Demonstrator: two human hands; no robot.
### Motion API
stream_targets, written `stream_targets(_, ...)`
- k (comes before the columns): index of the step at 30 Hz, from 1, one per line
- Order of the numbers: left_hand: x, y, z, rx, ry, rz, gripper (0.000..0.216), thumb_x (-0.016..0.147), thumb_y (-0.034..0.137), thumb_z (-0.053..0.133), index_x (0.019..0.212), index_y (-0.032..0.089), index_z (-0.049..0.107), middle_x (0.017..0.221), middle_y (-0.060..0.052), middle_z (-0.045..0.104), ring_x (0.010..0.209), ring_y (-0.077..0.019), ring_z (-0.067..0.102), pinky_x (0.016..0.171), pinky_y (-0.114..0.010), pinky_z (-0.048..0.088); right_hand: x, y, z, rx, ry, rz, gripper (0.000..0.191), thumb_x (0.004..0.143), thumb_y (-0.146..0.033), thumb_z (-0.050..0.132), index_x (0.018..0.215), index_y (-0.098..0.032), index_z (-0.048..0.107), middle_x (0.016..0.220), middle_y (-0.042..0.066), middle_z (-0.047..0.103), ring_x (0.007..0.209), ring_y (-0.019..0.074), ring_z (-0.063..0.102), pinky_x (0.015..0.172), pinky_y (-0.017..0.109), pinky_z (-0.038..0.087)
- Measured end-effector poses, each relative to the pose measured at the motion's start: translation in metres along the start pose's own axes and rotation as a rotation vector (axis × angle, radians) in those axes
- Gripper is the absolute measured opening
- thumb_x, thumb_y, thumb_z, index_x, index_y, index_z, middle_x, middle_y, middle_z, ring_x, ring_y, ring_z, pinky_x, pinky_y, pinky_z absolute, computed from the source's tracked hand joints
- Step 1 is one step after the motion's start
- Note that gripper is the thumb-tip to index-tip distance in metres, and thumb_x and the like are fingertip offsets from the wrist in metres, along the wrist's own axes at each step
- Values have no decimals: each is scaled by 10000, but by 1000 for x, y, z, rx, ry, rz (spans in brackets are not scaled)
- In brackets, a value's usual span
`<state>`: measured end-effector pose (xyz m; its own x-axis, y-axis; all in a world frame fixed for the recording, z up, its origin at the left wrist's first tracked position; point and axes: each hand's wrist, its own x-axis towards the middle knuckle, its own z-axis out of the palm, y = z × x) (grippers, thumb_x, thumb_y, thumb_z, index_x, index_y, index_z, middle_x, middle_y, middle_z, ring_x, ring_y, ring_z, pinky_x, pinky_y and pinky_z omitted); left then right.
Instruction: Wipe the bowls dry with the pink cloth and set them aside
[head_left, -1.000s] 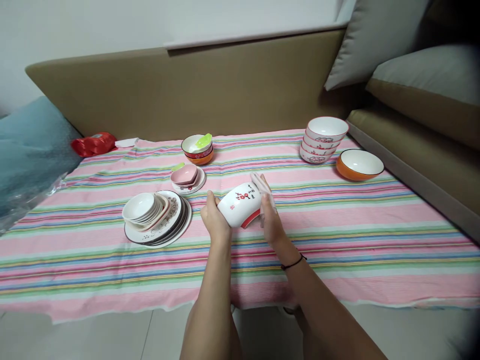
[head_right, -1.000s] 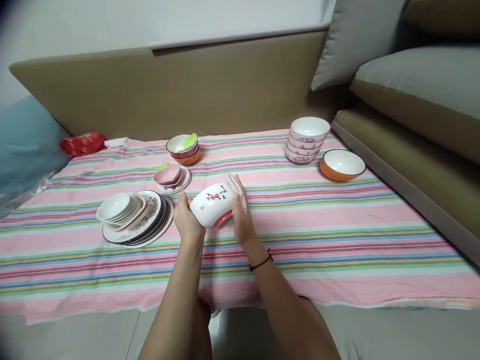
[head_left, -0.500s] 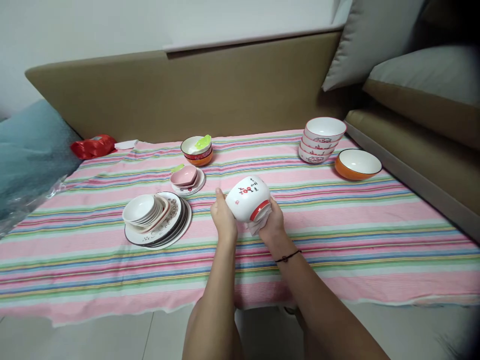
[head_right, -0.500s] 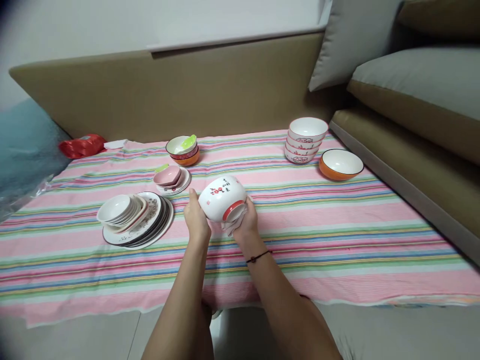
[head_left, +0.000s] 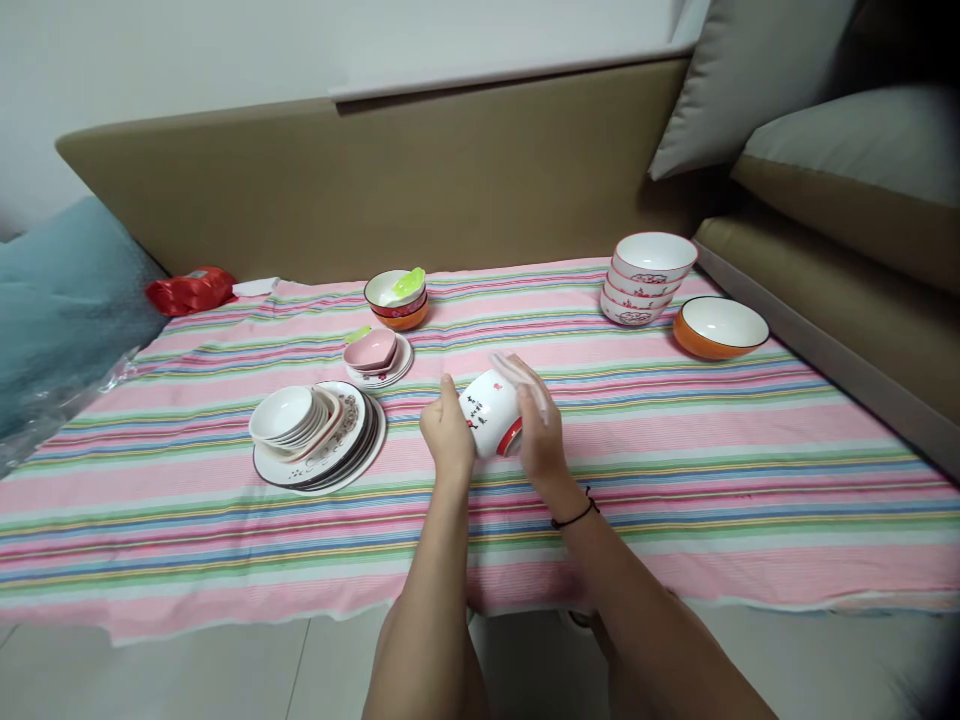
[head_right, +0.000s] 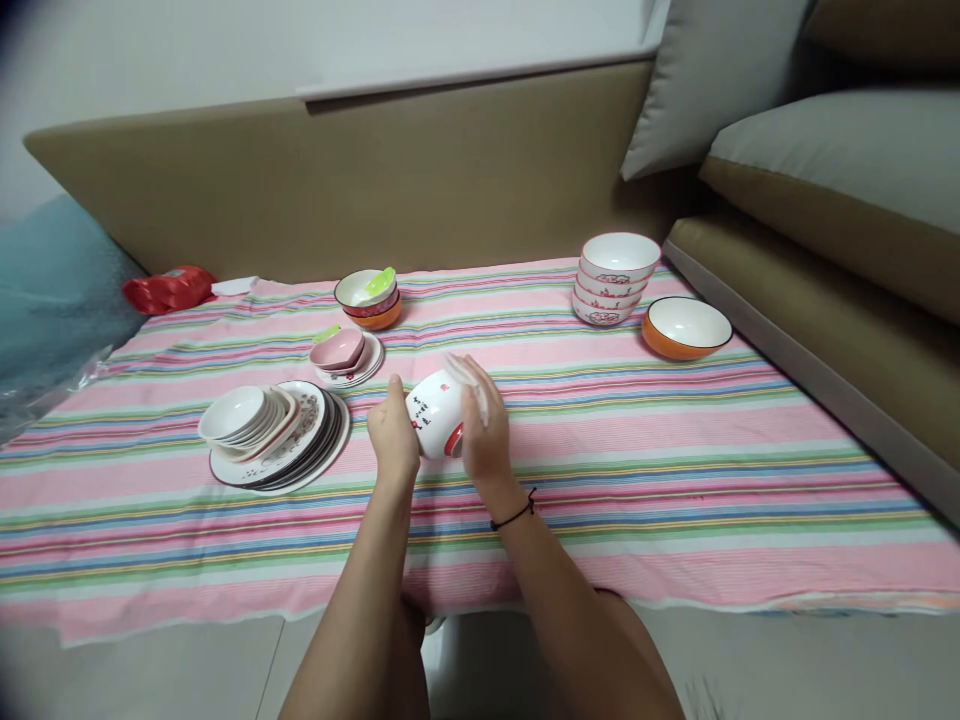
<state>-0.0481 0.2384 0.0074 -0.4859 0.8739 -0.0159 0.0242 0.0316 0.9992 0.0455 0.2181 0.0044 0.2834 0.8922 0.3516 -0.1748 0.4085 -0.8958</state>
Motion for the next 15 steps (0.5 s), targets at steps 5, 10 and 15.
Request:
stream_targets(5, 3, 0, -1, -146, -57, -94, 484, 839, 482, 515, 465, 196, 406, 423, 38, 368, 406, -92, 323, 422, -240, 270, -5, -15, 1, -254, -256, -183, 382, 858, -271, 553, 1228, -338, 621, 1383, -52, 544, 1391, 218, 352, 1224, 449, 96)
stream_targets(10, 2, 1, 0, -336, -53, -108, 507, 835, 426, 521, 455, 222, 254, 425, 69, 220, 378, -67, 206, 389, -231, 196, 6, 1, -5, -77, -108, -17, 388, 928, -344, 463, 1303, -295, 552, 1443, -23, 483, 1398, 176, 335, 1209, 423, 150)
stream_targets(15, 4, 2, -2, -469, -23, -12, 529, 832, 426, 538, 484, 220, 198, 472, 73, 169, 414, -64, 164, 406, -226, 176, 8, 12, -7, 381, 5, 342, 359, 925, -445, 438, 1154, -250, 633, 1191, 7, 675, 1216, 169, 549, 1078, 366, 406)
